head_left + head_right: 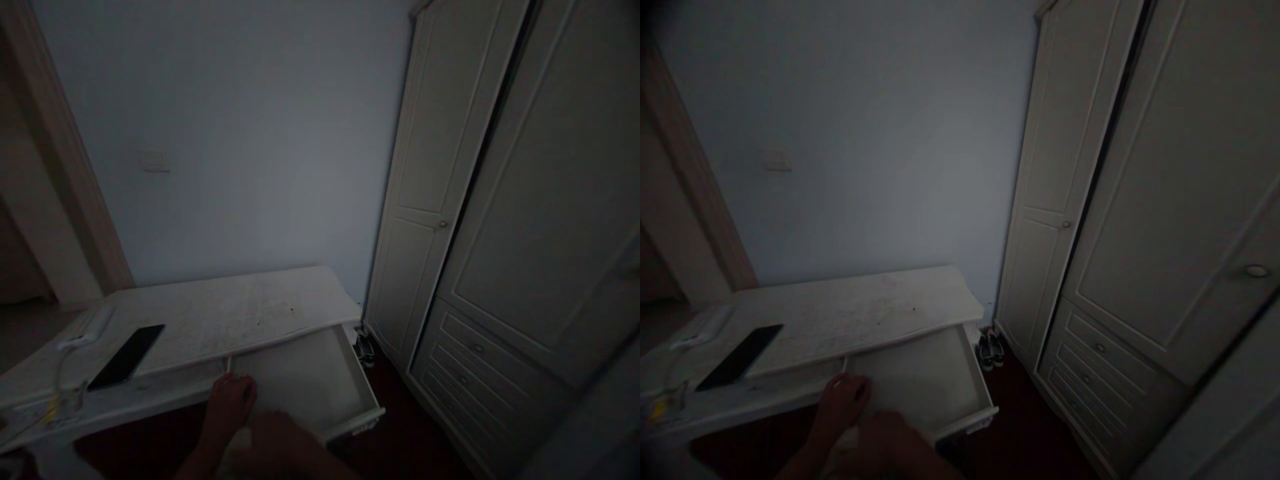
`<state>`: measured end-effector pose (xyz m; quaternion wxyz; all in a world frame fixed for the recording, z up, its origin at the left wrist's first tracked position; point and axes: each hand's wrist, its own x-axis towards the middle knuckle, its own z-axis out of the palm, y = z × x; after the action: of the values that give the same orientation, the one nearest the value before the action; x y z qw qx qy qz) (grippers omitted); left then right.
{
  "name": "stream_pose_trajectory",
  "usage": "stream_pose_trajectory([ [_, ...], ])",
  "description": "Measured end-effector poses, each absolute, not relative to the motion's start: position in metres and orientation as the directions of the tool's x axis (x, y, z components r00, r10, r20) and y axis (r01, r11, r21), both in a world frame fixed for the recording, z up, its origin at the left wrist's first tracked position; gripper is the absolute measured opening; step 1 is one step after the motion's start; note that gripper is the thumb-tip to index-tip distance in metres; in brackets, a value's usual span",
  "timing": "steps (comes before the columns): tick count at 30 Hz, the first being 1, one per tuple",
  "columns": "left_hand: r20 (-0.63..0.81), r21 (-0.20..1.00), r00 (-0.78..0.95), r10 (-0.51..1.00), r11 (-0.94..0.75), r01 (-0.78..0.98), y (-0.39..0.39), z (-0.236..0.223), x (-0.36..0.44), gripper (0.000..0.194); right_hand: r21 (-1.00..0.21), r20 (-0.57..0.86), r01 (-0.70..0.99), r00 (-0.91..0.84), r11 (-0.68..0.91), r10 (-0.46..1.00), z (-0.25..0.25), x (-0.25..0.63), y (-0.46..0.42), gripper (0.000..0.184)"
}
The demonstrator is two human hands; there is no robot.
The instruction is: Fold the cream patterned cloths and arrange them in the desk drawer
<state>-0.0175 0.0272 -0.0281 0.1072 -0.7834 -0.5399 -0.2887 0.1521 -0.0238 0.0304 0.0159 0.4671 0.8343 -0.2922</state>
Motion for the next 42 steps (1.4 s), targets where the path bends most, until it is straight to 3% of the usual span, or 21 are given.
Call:
stream_pose_trajectory([
  [5,0.541,0.172,0.246,0.804,-0.392,0.904,0.021,-0.021,-0.013,0.034,-0.453,-0.317,0.838,-0.469,0.303,0.824,0.042,0.211,-0.028,0.062],
  [9,0.517,0.198,0.233,0.824,-0.38,0.904,0.02,-0.017,-0.01,0.033,-0.394,-0.331,0.895,-0.35,0.209,0.876,0.051,0.264,-0.023,0.073],
  [15,0.472,0.164,0.244,0.847,-0.356,0.92,0.021,-0.017,-0.011,0.037,-0.319,-0.293,0.902,-0.384,0.289,0.875,0.05,0.258,-0.022,0.067],
  [23,0.512,0.149,0.253,0.821,-0.375,0.915,0.036,-0.041,-0.024,0.03,-0.397,-0.264,0.81,-0.55,0.431,0.792,0.02,0.144,-0.023,0.07],
  [30,0.51,0.176,0.26,0.82,-0.395,0.902,0.027,-0.033,-0.019,0.032,-0.491,-0.266,0.813,-0.483,0.314,0.834,0.037,0.19,-0.032,0.062],
  [33,0.494,0.199,0.263,0.828,-0.403,0.893,0.023,-0.026,-0.016,0.033,-0.455,-0.279,0.841,-0.449,0.294,0.849,0.047,0.24,-0.028,0.054],
  [36,0.466,0.219,0.24,0.852,-0.374,0.901,0.023,-0.021,-0.014,0.034,-0.398,-0.296,0.89,-0.354,0.222,0.887,0.056,0.274,-0.024,0.058],
  [42,0.435,0.181,0.235,0.869,-0.341,0.923,0.021,-0.015,-0.011,0.035,-0.29,-0.28,0.86,-0.495,0.419,0.822,0.045,0.228,-0.02,0.061],
])
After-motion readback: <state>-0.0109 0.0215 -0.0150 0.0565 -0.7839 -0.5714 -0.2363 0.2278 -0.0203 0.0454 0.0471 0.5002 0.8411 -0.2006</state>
